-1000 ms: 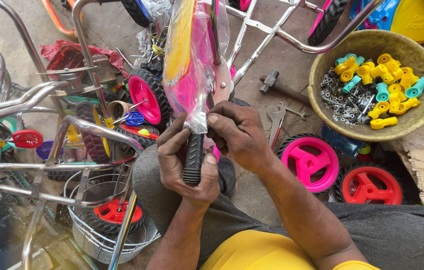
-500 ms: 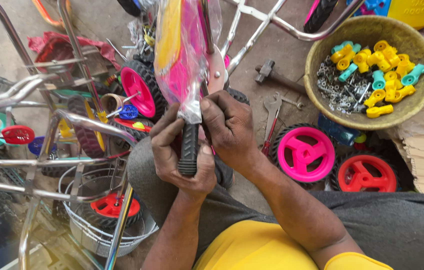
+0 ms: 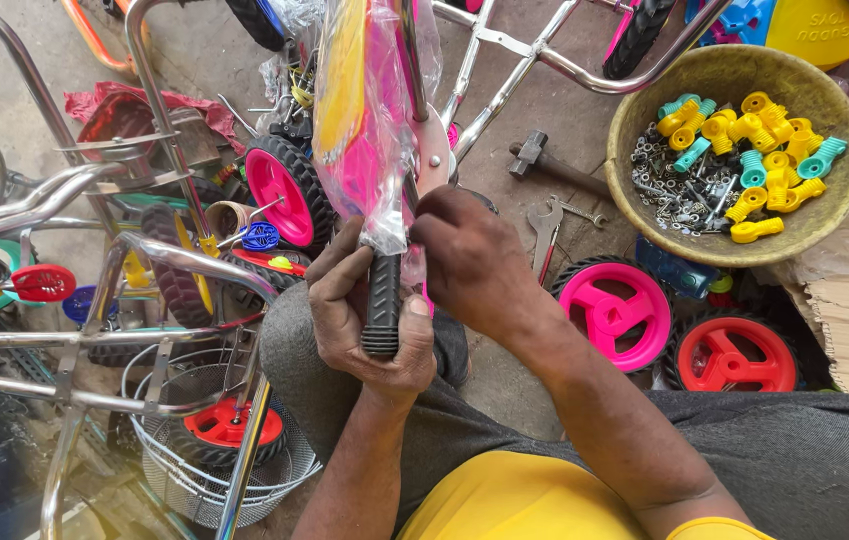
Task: The person assembles a child's tricycle by attaching a pink seat to the frame and securing it with bolts and nuts. They use a hammer to tap parts into place and tighten fasteners by hand while sitting on the floor.
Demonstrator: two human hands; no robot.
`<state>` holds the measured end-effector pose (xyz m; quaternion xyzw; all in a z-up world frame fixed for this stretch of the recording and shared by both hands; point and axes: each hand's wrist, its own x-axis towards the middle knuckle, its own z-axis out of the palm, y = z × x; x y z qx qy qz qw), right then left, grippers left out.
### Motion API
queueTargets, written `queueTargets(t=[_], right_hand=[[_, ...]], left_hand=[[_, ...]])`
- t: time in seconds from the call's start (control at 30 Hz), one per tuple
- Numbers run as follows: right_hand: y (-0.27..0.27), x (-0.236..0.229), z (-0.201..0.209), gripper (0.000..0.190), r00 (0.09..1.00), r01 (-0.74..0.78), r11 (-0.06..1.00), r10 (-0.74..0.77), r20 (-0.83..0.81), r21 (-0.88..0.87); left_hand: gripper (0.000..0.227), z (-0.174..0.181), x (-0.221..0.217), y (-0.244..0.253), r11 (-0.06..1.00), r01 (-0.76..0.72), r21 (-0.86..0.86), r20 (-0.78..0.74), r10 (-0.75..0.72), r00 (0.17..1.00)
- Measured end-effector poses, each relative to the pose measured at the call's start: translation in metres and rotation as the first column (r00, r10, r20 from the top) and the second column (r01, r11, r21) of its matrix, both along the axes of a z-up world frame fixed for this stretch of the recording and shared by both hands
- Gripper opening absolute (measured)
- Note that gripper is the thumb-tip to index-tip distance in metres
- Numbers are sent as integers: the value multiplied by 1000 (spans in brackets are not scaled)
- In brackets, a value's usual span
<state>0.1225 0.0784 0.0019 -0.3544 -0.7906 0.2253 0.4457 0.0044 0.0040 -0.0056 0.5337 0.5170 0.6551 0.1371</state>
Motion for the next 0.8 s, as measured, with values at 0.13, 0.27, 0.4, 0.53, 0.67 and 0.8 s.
queueTargets(t=[0.13, 0.27, 0.4, 0.53, 0.67, 0.8], right_hand=[[1, -1, 8, 26, 997, 47, 998, -45, -67, 39], [5, -2, 23, 22, 939, 105, 992, -124, 320, 75], [5, 2, 27, 19, 996, 77, 997, -78, 51, 31], [0, 6, 22, 18, 993, 53, 998, -49, 103, -42], [-4, 8, 10, 18, 995, -42, 994, 51, 84, -100], [17, 13, 4, 14, 920, -296, 838, 122, -372, -459]], left_hand=[[48, -1, 0, -1, 1000, 4, -18, 13, -3, 1000], [47, -1, 0, -1, 1000, 3, 4, -8, -3, 1000], [47, 0, 2, 2, 998, 49, 24, 88, -51, 995], [46, 3, 6, 2, 999, 44, 25, 79, -46, 996], [45, -2, 5, 2, 999, 37, 3, 94, -37, 995], [46, 1, 8, 7, 998, 40, 57, 73, -44, 996]])
